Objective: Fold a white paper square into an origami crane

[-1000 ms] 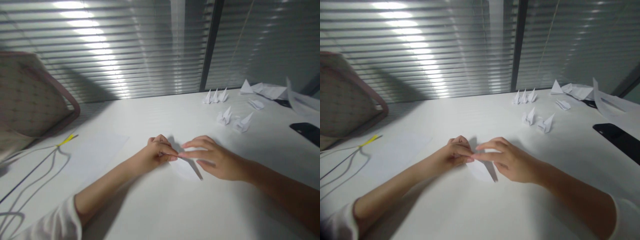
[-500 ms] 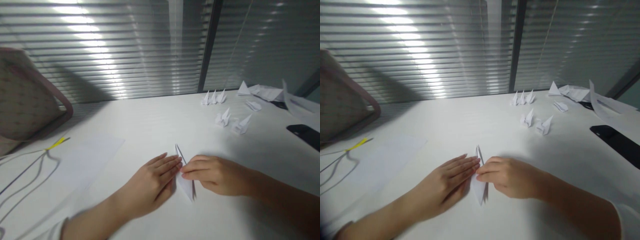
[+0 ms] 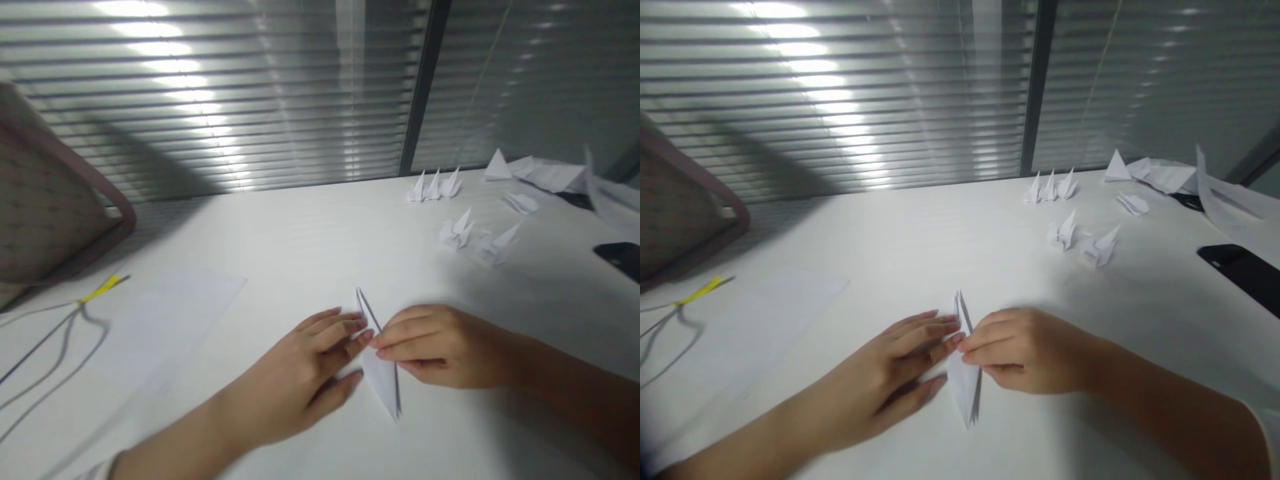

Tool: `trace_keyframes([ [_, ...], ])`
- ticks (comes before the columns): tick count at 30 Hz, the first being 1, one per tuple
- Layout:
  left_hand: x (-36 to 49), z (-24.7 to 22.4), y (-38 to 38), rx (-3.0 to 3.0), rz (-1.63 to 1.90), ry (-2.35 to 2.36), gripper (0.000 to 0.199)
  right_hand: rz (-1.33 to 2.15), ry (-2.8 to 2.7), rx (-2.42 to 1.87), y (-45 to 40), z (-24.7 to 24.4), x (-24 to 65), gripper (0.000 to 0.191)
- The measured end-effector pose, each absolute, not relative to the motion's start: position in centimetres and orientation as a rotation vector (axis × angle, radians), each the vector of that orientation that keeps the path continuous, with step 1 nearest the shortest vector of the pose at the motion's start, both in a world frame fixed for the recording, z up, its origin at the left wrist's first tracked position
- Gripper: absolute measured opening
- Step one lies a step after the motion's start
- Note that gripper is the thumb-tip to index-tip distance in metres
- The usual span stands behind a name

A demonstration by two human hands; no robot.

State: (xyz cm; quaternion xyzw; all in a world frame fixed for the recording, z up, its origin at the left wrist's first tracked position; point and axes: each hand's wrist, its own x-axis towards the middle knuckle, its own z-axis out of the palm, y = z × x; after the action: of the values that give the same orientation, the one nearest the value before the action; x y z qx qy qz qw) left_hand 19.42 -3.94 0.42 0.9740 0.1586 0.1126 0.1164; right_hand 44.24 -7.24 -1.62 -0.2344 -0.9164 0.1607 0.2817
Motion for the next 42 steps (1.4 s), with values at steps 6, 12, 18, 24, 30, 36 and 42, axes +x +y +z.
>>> trace_keyframes([
  [6,19.3,0.3,-3.8,2.806,0.396,0.443,0.04,0.261,-2.486,-0.565,-7.1,-1.6,44.2,0.018],
  [12,19.5,0.1,-3.5,2.785,0.455,0.421,0.039,0.058,-2.48,-0.584,-7.4,-1.5,43.3,0.016],
  [18,19.7,-0.2,-3.6,2.882,0.482,0.451,0.046,0.064,-2.461,-0.771,-7.6,-2.4,42.7,0.017],
  [24,19.8,-0.6,-3.9,2.868,0.626,0.505,0.025,0.408,-2.153,-1.023,-7.4,-2.8,42.3,0.008],
  [30,20.9,-1.1,-4.8,2.573,0.796,0.743,0.015,0.559,-2.058,-1.208,-7.1,-2.7,41.7,0.012],
  [36,21.7,-0.8,-5.0,2.284,0.849,0.966,0.014,0.662,-1.997,-1.304,-7.4,-2.6,41.1,0.017],
  [42,22.2,-0.6,-4.7,2.274,0.813,1.065,0.017,0.597,-1.967,-1.375,-7.6,-2.8,40.9,0.013],
])
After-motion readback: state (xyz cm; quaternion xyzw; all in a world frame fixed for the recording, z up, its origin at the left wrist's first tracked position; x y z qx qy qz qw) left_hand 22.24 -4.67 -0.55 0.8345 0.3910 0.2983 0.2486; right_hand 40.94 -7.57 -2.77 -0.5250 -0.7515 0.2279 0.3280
